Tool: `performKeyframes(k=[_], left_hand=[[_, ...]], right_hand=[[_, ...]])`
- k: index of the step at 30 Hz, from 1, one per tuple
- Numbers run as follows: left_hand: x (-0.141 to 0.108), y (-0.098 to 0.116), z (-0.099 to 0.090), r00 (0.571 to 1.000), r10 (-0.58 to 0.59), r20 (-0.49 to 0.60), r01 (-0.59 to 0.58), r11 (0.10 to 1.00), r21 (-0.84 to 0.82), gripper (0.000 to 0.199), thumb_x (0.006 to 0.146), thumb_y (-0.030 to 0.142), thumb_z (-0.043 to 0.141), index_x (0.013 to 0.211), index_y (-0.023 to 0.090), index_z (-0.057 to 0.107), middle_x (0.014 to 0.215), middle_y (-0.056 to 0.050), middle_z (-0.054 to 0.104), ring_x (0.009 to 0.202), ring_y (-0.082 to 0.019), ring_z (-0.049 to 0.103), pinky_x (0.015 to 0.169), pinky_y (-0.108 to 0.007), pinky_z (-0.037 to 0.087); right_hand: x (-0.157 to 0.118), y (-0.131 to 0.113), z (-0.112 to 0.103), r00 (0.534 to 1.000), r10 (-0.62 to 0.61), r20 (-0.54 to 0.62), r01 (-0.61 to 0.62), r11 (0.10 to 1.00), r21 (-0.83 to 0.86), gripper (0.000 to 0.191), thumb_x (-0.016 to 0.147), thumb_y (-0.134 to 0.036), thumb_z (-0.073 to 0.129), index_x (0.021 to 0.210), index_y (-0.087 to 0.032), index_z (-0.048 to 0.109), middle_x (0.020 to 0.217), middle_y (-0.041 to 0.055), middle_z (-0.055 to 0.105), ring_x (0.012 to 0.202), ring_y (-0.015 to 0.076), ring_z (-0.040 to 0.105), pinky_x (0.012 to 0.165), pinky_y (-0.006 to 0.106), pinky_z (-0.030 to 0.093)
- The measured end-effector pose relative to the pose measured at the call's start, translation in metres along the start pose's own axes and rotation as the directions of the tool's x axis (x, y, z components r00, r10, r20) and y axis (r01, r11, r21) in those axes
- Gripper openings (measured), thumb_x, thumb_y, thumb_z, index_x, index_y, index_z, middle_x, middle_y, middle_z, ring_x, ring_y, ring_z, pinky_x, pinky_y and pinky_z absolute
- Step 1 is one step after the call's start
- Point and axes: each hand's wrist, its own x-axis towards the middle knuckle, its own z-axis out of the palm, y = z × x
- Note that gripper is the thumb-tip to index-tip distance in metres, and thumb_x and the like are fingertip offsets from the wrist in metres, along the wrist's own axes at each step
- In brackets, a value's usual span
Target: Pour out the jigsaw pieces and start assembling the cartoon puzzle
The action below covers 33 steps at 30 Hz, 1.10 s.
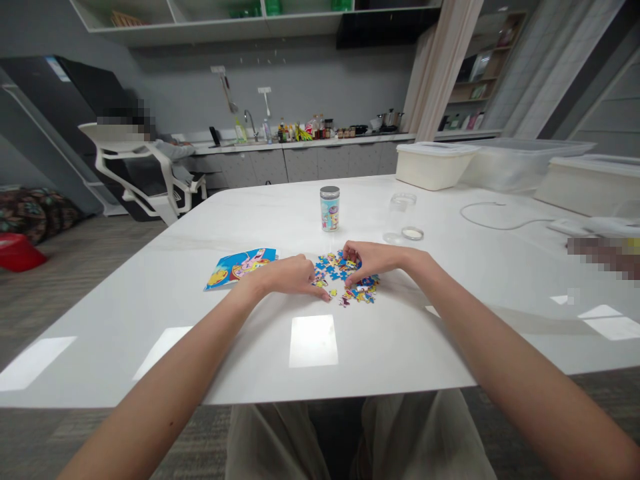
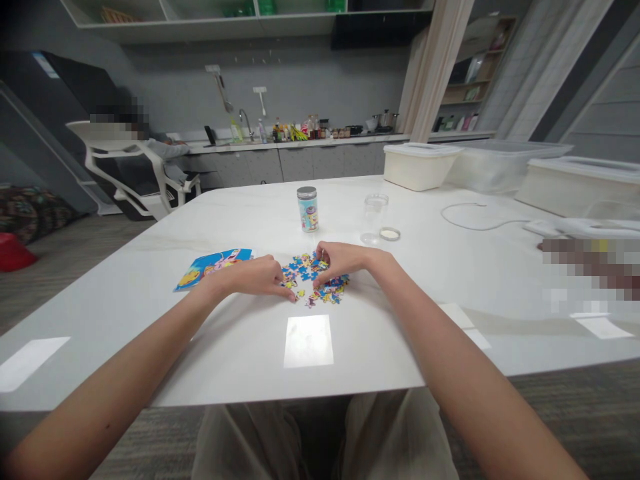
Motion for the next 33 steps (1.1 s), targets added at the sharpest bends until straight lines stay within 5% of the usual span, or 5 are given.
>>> performKeyframes(k=[7,28,33], left_hand=[[0.003,-0.01,0.006,0.993,0.092,-0.069,-0.089,0.995,0.045,0.063,0.087,0.061,0.049,0.041,0.019,0.045,0.036,0.002,0.035,0.039,-0.01,0.03,0.046,-0.027,0.023],[-0.005,-0.013,-0.004,0.997,-0.06,-0.038,0.066,0.984,0.167,0.066,0.088,0.068,0.037,0.057,0.017,0.064,0.046,-0.004,0.051,0.045,-0.014,0.042,0.051,-0.028,0.028],[-0.006,-0.014,-0.005,0.993,-0.099,-0.063,0.108,0.979,0.172,0.055,0.089,0.064,0.039,0.086,0.017,0.068,0.065,-0.007,0.062,0.058,-0.018,0.055,0.057,-0.027,0.035]], right_hand=[[0.002,0.001,0.002,0.999,0.017,-0.04,-0.017,1.0,-0.003,0.055,0.064,-0.059,0.074,0.098,-0.021,0.054,0.097,0.006,0.066,0.079,0.0196,0.06,0.063,0.028,0.044],[0.002,0.003,0.001,1.0,-0.004,-0.003,0.004,0.999,-0.049,0.053,0.065,-0.068,0.066,0.08,-0.022,0.045,0.077,0.0013,0.057,0.065,0.0157,0.047,0.055,0.028,0.029],[0.001,0.003,-0.001,0.999,0.0,0.052,0.003,0.999,-0.048,0.058,0.065,-0.074,0.063,0.073,-0.022,0.039,0.069,-0.0017,0.05,0.061,0.0135,0.04,0.055,0.028,0.025]])
